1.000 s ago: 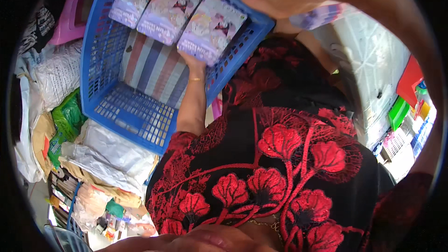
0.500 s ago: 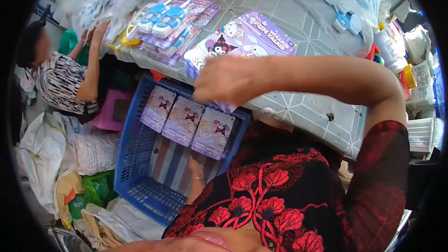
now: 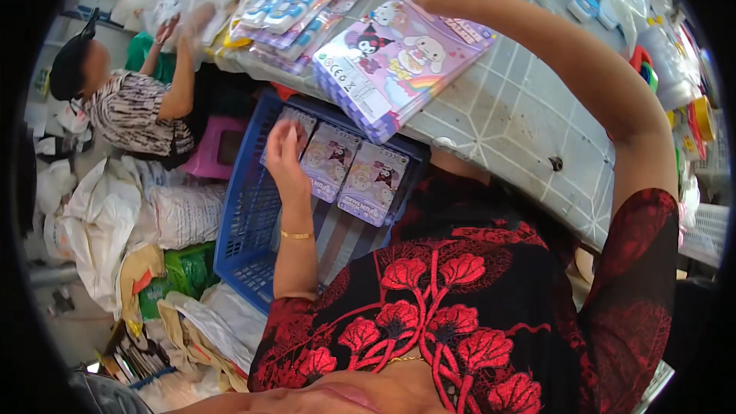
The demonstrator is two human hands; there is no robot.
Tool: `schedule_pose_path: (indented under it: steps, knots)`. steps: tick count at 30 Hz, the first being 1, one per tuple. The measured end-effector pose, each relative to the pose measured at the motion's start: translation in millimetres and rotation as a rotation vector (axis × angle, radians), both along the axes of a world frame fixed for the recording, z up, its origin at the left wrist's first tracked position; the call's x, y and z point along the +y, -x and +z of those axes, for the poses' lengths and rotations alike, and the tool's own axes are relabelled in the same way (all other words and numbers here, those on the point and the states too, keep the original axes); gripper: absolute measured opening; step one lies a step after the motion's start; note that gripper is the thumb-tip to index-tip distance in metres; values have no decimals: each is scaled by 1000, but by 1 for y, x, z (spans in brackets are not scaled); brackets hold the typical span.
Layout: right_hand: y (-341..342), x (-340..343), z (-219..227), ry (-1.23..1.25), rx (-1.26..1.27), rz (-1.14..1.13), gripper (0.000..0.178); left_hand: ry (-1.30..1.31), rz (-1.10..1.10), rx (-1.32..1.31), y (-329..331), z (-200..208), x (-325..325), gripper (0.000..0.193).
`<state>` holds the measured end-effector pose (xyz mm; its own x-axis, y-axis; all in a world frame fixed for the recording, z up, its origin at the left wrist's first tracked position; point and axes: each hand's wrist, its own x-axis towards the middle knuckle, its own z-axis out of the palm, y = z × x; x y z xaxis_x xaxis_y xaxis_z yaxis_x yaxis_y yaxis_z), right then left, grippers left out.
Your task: Packaging walkie-talkie toys into boxes and organizing them into a crate.
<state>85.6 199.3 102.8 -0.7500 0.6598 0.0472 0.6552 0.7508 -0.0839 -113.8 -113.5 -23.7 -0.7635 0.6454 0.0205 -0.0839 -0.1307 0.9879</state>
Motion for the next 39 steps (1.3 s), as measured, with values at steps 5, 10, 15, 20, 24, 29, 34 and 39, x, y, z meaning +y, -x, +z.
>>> schedule_pose_path:
  steps: [5,10,15,20,24,29,34,39]
  knots:
    - [96,-10,-3,47,188,242,61,-190,-1,-24,25,54,56,25]
    - [163,-7,-12,-63,212,444,81,-198,46,-156,56,75,105,32]
    - [181,-11,-6,-143,114,595,75,-62,54,-320,103,71,127,33]
    - [168,-14,-12,-184,119,604,72,162,-16,-167,116,76,137,30]
    - [161,-31,-26,-215,260,585,78,169,102,-88,126,65,138,26]
    - [164,-33,-21,-246,127,591,77,93,49,-203,126,46,137,29]
    - [138,-13,28,-260,307,532,38,228,46,-174,120,55,137,53]
    - [107,-10,80,-200,232,194,48,339,140,400,142,31,149,61]
